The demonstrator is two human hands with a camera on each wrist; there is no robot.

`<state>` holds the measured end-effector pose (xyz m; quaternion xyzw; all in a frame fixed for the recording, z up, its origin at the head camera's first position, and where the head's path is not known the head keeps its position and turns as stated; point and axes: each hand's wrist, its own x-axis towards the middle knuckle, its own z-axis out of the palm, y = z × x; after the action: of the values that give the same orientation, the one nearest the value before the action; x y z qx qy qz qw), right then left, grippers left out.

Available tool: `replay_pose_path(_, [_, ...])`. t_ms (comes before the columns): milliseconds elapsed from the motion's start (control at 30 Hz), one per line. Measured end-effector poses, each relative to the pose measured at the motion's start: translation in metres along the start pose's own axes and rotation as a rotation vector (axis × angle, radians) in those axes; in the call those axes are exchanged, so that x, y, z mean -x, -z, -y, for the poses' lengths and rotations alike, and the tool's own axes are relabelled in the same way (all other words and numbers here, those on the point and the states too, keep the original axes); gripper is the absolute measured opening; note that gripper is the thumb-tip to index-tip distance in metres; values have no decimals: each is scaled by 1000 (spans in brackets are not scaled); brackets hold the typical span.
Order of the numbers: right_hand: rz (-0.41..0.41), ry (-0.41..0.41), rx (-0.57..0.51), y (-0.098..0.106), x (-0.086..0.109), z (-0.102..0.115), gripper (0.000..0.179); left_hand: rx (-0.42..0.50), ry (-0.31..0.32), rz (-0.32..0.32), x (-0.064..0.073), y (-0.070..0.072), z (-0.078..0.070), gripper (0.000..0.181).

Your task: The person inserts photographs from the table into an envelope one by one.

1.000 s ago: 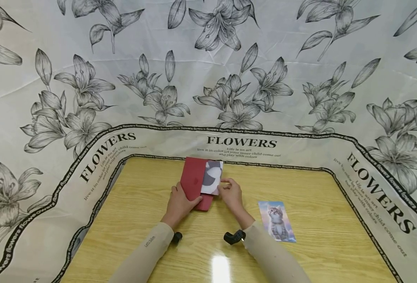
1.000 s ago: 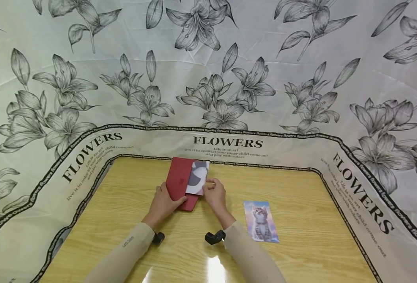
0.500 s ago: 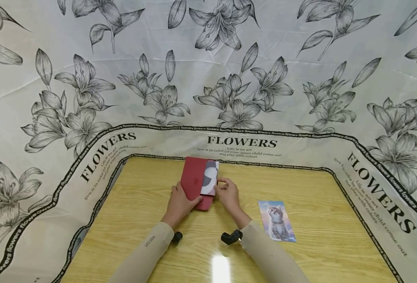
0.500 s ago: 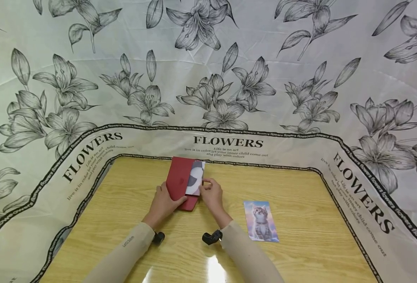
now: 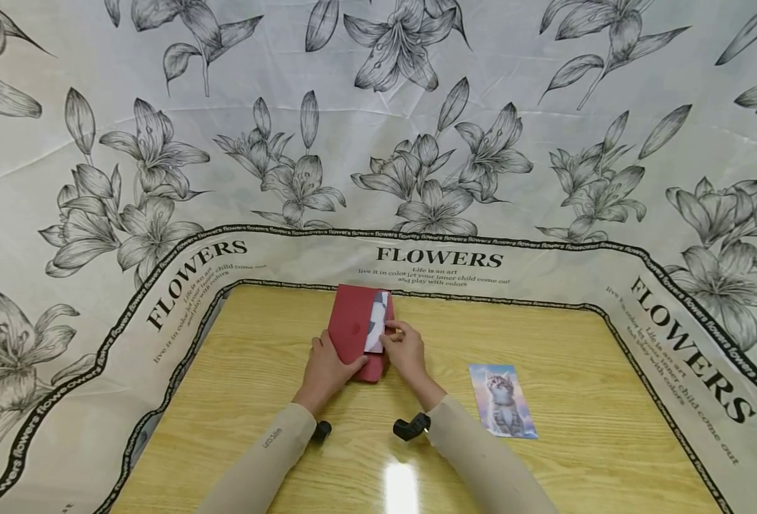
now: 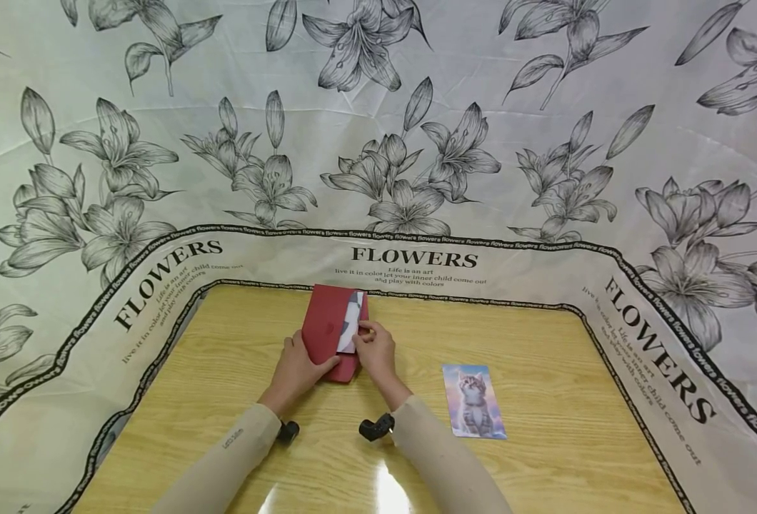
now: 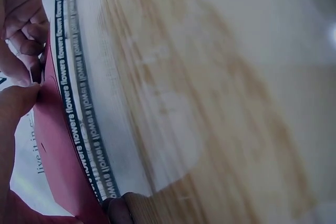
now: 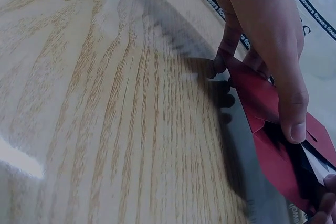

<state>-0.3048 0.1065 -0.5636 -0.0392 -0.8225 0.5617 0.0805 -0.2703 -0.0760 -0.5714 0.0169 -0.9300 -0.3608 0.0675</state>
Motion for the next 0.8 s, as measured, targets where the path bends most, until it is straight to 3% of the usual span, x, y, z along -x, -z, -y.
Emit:
replay_pose_path(600, [-8, 6, 72, -12, -4, 6, 29, 3, 16, 23, -1, -1, -1, 111])
replay_pose_path(800, [-17, 44, 71, -16, -4, 8, 28, 6, 5, 21, -1, 0, 0, 111])
